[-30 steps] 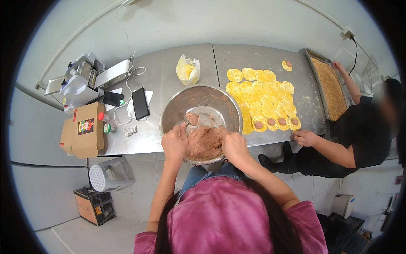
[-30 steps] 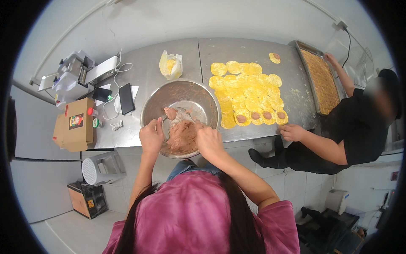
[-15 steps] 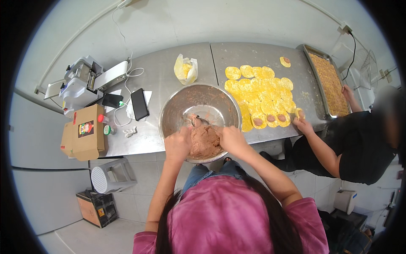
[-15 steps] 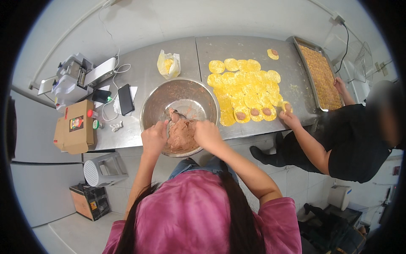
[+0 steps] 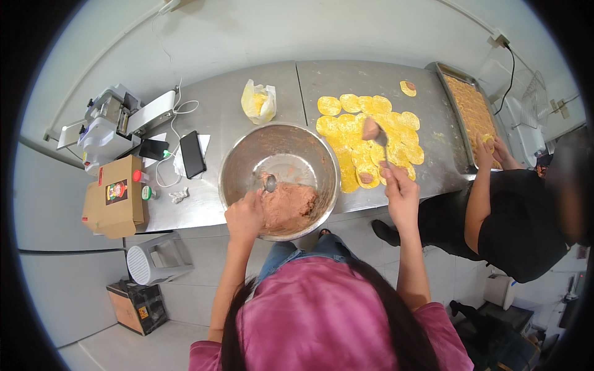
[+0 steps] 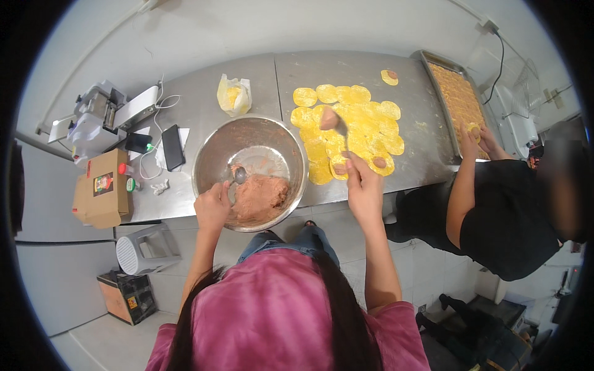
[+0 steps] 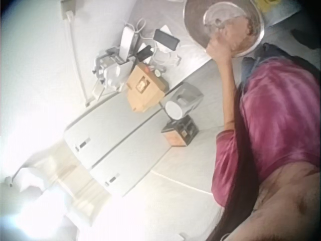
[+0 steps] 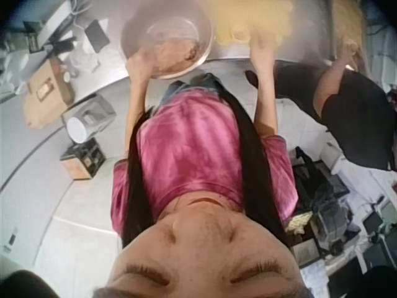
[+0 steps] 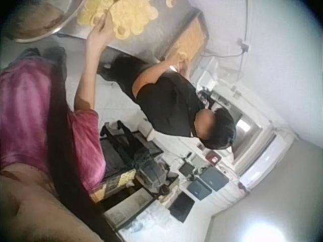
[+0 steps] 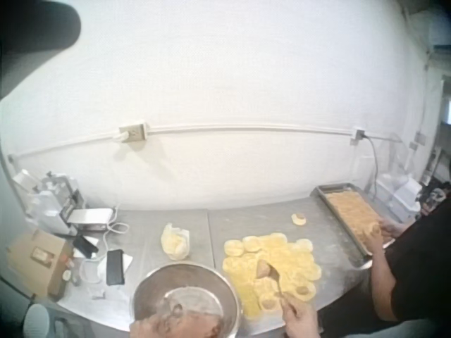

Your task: The person scoops a brown paste from a metal bowl using a spoon and places it onto yellow dough circles arranged on a stainless steel table. Another person is visible in the background working with a tray of similar items.

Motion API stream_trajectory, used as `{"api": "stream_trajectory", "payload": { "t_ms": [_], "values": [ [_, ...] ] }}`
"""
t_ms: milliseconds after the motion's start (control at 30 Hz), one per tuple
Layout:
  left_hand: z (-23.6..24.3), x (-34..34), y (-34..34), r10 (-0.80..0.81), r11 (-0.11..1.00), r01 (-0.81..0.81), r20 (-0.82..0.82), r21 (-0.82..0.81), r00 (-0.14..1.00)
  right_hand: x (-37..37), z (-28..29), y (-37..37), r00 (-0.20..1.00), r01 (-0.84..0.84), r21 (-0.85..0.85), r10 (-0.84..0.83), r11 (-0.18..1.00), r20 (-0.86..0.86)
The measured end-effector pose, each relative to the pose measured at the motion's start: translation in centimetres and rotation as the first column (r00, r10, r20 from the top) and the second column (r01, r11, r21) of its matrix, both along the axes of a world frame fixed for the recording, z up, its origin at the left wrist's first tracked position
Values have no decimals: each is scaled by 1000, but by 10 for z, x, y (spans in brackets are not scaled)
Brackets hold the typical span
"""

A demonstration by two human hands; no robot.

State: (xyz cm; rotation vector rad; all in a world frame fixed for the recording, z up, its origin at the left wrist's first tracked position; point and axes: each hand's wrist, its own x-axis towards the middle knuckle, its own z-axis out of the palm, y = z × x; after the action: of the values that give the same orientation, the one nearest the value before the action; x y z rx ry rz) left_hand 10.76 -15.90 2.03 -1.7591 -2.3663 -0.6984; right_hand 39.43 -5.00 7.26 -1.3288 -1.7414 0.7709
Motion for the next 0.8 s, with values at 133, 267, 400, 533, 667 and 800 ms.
{"api": "stream_trajectory", "payload": {
  "t_ms": [133,267,400,533,667,800],
  "values": [
    [1,1,2,-18,1000,19,53,-16,998,11,-84,-26,819,45,218,-161,975,550],
    [7,-2,5,-77,996,82,211,-16,974,4,-77,-24,795,-9,84,-44,996,605],
    [16,-11,8,-260,957,291,421,-11,869,-19,-38,6,864,-283,171,174,944,472],
    [22,-15,9,-267,942,334,585,-8,766,-55,-5,5,636,-606,53,444,794,632],
    [33,-27,2,-225,963,269,634,27,740,-59,-3,14,494,-687,-131,591,715,638],
    [18,-35,-12,-115,993,65,625,103,772,-66,-4,21,257,-770,-269,667,579,699]
  ]
}}
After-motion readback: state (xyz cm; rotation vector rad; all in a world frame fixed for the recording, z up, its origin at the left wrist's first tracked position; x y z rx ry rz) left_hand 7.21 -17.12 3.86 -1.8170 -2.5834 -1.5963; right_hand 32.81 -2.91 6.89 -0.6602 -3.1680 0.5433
